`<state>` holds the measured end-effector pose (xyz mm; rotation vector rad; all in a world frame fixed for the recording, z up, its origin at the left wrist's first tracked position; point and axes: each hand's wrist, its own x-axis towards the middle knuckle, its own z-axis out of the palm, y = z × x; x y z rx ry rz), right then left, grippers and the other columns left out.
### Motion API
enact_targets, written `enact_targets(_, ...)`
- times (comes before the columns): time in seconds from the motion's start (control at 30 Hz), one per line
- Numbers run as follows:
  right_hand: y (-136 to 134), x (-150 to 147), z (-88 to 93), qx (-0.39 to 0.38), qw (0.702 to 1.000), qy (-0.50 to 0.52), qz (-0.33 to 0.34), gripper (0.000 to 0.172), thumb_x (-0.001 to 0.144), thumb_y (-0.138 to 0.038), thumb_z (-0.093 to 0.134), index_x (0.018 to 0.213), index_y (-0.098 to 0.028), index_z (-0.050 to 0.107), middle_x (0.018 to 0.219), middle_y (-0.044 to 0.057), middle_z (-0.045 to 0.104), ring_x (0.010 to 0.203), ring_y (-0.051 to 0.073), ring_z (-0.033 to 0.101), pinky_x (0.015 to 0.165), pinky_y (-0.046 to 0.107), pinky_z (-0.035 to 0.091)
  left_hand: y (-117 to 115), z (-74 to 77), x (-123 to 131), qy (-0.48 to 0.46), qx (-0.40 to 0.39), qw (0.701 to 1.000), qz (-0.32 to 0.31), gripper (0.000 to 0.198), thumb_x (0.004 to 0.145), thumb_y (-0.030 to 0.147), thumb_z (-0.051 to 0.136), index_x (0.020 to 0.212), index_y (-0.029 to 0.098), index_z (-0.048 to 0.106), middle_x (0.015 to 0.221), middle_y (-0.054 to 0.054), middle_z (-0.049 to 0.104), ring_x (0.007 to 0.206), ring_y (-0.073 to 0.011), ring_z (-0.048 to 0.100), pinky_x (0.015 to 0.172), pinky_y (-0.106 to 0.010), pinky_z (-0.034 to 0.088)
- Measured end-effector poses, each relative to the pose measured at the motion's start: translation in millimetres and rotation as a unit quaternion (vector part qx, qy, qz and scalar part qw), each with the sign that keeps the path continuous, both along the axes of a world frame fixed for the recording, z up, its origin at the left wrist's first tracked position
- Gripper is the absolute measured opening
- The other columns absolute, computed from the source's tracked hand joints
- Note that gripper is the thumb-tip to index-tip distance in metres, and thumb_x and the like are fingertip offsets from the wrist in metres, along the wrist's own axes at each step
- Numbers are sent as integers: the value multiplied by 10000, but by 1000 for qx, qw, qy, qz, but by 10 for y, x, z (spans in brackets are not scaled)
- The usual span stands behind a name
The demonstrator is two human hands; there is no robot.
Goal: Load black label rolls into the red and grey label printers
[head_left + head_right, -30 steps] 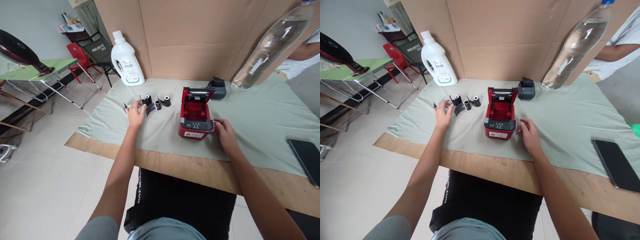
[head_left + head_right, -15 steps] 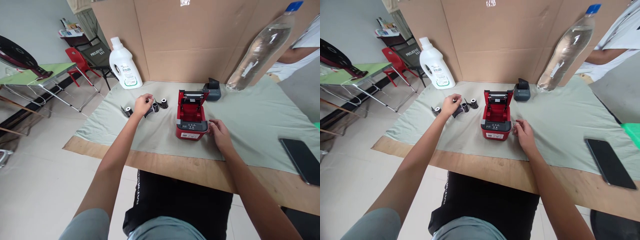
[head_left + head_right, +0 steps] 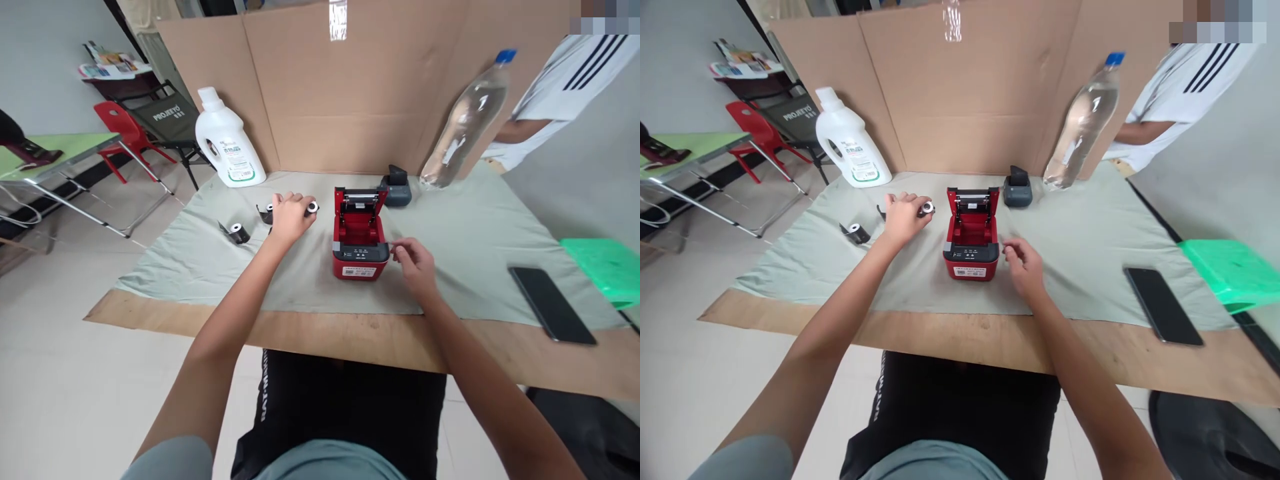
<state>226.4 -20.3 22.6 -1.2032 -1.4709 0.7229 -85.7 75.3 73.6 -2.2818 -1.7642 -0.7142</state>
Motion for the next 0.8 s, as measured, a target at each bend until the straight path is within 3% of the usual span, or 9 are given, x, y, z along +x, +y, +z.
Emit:
enact_targets(0.17,-111,-395,725,96,986,-134,24,167,965,-372,561,904,-256,664,900,63,703,776,220,606,758,388,502,-609,342,218,-18,81,996,-43,288,952,242,579,1202,258,722,1069,-142,727,1094,-356,577,974,-541,330)
enact_targets(0.3,-15,-794,1180,56,967,-227,105,187,871,-332,680,1030,-236,661,949,57,720,766,218,600,694,356,450,-878,456,518,1,106,991,-80,379,930,147,554,1264,262,693,1062,-128,714,1071,-338,581,936,-517,339)
enact_targets(0.47,166,-917,1280,24,952,-291,93,75,811,-188,653,861,-220,608,797,36,681,735,219,577,656,334,375,-1047,516,734,35,90,992,-82,392,921,65,497,1208,228,709,1053,-133,713,1058,-328,601,928,-517,357)
enact_targets(0.6,342,-677,1264,12,954,-244,172,92,834,-219,678,926,-214,678,963,42,745,833,218,630,732,338,429,-1130,839,555,-7,22,993,-112,171,928,276,670,1076,241,749,1027,-103,720,1076,-336,621,992,-537,398)
enact_targets(0.7,458,-476,1289,-37,959,-207,188,179,822,-245,715,999,-221,705,945,37,748,771,207,635,696,339,440,-995,1063,325,-122,-38,980,-149,245,958,444,659,1068,248,757,1018,-57,743,996,-270,653,948,-451,476)
enact_targets(0.8,517,-345,1321,-65,959,-168,220,173,814,-246,727,983,-221,702,928,32,752,767,206,648,691,341,461,-698,1075,238,-221,-93,955,-175,334,988,507,593,1042,215,746,1009,-51,748,933,-211,652,811,-323,505)
